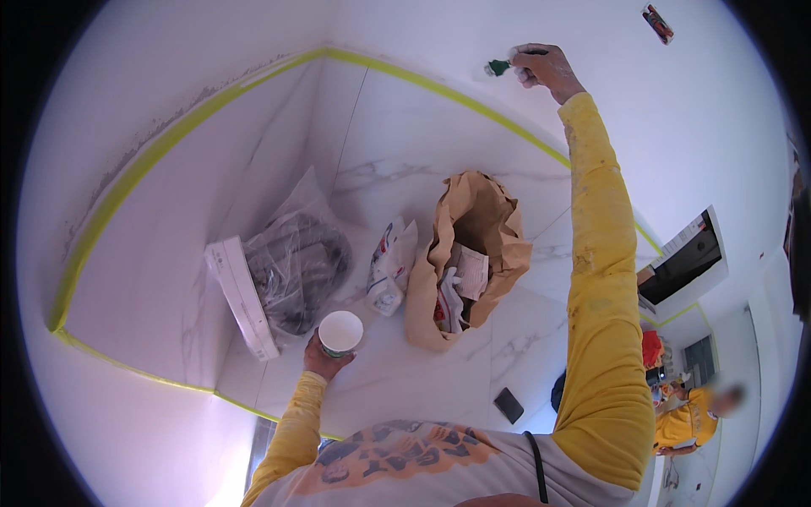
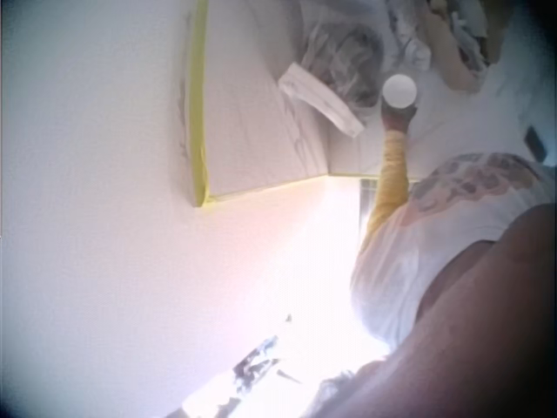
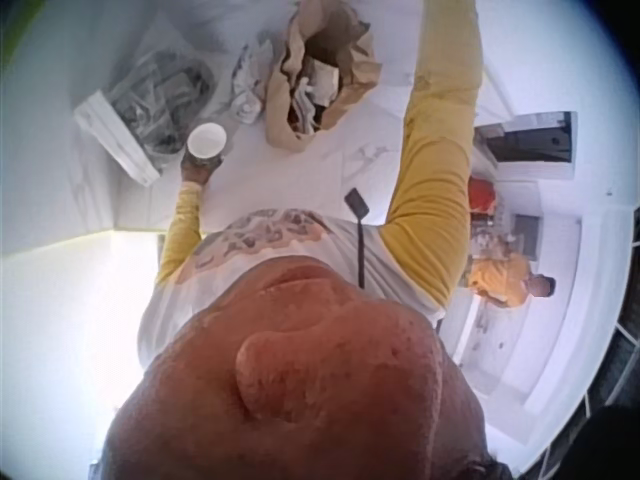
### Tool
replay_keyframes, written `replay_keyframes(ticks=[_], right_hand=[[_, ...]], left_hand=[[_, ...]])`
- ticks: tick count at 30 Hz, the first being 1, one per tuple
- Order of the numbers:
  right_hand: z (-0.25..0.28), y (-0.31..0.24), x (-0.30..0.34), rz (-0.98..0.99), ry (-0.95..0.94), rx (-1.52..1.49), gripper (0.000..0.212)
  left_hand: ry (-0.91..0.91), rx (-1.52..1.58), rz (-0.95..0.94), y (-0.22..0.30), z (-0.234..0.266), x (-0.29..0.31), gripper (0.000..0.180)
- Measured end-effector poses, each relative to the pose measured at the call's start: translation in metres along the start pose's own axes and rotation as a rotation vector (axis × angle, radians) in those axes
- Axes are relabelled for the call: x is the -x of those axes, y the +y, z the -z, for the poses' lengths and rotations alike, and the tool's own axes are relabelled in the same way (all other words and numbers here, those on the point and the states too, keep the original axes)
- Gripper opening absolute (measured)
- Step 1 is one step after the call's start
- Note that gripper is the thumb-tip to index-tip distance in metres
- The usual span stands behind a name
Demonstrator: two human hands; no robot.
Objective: The person paints the upper edge of a wall using a small brush and a paper cup of paint. They repeatedly dip the brush into the cup and apply paint along a taped line on the wall. The person also briefly uses a sanding block on the wall surface.
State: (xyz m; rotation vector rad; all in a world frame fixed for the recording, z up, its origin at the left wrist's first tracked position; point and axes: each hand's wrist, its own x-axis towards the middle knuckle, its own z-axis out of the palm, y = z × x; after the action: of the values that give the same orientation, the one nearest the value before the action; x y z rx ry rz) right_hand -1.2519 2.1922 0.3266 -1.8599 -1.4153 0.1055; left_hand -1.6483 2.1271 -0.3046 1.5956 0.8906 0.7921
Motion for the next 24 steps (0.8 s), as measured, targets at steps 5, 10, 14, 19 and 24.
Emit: replay_keyframes(ticks=[5, 10, 14, 19, 24], right_hand=[[-0.038, -0.005, -0.011, 0.007, -0.086, -0.079, 0.02], [-0.023, 0.0, -0.015, -0.118, -0.119, -0.005, 0.018], [0.011, 0.016, -0.003, -0.167, -0.124, 0.044, 0.018], [0.062, 0.053, 0.025, -0.266, -0.067, 0.113, 0.018], [0.123, 0.092, 0.068, -0.382, 0.0, 0.163, 0.017]], left_hand=[[-0.018, 0.043, 0.014, 0.003, 0.001, 0.0, 0.089], [-0.035, 0.068, 0.03, 0.016, 0.006, 0.002, 0.091], [-0.055, 0.075, 0.05, 0.018, 0.005, 0.002, 0.09], [-0.067, 0.057, 0.044, 0.011, 0.003, 0.0, 0.088], [-0.087, 0.058, 0.026, 0.011, 0.003, -0.002, 0.082]])
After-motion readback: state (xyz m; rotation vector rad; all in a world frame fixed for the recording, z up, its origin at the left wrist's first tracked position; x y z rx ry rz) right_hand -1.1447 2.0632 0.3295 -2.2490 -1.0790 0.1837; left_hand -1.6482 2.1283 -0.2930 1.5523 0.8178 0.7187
